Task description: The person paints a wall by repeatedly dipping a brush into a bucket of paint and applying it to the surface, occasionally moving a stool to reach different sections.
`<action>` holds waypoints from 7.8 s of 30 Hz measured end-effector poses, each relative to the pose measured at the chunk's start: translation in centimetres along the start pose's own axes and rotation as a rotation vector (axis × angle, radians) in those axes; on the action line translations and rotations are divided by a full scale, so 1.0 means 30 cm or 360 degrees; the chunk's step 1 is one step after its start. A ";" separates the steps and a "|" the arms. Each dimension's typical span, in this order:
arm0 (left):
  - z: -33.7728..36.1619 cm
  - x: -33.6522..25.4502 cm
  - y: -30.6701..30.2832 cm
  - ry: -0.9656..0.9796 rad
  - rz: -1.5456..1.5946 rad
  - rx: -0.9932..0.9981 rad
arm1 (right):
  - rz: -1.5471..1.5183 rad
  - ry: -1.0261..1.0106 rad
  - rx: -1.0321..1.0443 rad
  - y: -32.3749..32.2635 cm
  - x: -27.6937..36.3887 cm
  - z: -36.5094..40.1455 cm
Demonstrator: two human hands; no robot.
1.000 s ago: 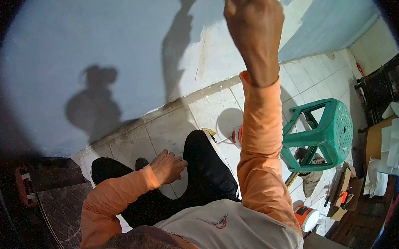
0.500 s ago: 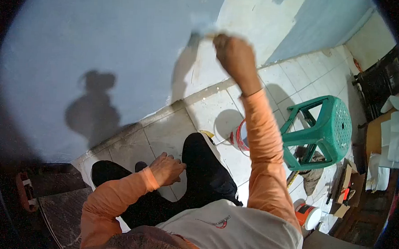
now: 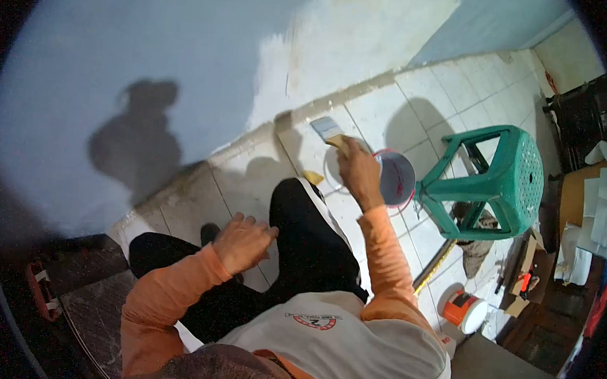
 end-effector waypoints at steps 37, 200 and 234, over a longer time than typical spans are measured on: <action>0.065 -0.020 -0.111 -0.0102 0.0030 -0.0339 | 0.1396 -0.0264 -0.0244 -0.464 -0.330 0.319; 0.384 0.145 0.285 0.0413 -0.0329 -0.0009 | -0.0153 -0.0617 -0.1421 0.013 0.503 -0.289; 0.402 0.164 0.308 0.0280 -0.0282 0.0111 | 0.0130 -0.0244 -0.0240 0.704 0.126 -0.171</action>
Point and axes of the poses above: each hand's wrist, its own z-axis away from the middle knuckle, its own y-axis out of the palm, x = y × z, the point moved 4 cm from there along -z, towards the middle knuckle, and after that the axes turned 5 degrees about z, right-handed, at the moved point
